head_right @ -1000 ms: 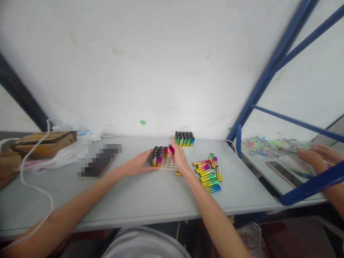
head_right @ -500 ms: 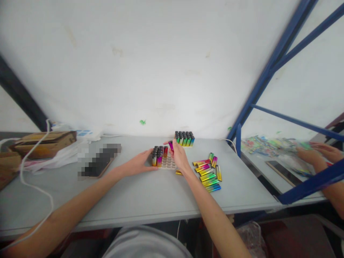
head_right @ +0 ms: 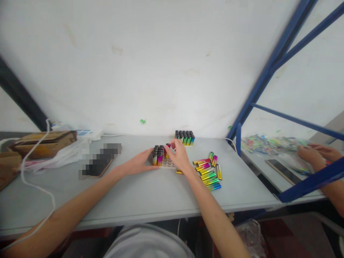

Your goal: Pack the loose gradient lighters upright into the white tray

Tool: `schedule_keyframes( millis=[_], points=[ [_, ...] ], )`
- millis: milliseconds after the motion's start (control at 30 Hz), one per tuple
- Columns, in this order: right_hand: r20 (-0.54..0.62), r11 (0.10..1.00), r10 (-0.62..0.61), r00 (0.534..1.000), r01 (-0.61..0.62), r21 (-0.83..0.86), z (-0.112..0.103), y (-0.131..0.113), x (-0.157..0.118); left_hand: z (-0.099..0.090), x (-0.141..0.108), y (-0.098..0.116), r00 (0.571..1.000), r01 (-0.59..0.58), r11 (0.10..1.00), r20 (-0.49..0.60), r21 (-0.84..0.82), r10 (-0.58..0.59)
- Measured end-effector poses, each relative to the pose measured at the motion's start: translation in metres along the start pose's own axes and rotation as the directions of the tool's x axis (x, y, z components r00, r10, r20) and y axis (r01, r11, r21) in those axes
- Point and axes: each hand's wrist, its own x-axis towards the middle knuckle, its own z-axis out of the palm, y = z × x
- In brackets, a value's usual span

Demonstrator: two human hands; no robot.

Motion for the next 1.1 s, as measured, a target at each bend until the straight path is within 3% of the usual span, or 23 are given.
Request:
schedule_keyframes(
  millis=[167,533,733,900,1100],
  points=[
    [0.101,0.999,0.039,0.994,-0.039,0.005,0.002,0.005,-0.001,0.001,0.0,-0.002,1.0,-0.005,1.0,-0.002,-0.012,0.005],
    [0.227,0.999,-0.016,0.974,0.004,0.052,-0.009,0.004,0.001,0.0,0.0,-0.001,1.0,0.011,1.0,-0.004,-0.003,-0.011],
    [0.201,1.0,-0.024,0.979,0.02,0.02,-0.013,0.007,0.003,0.0,-0.001,-0.001,1.0,0.004,1.0,-0.014,-0.008,-0.004],
    [0.258,0.996,-0.034,0.966,0.012,0.085,-0.011,0.002,0.001,0.0,-0.001,-0.001,1.0,0.021,1.0,0.005,0.005,-0.021],
    [0.222,1.0,-0.013,0.975,0.015,-0.009,-0.016,0.006,0.004,0.0,-0.001,-0.001,1.0,0.007,1.0,-0.004,-0.009,-0.007]
  ],
)
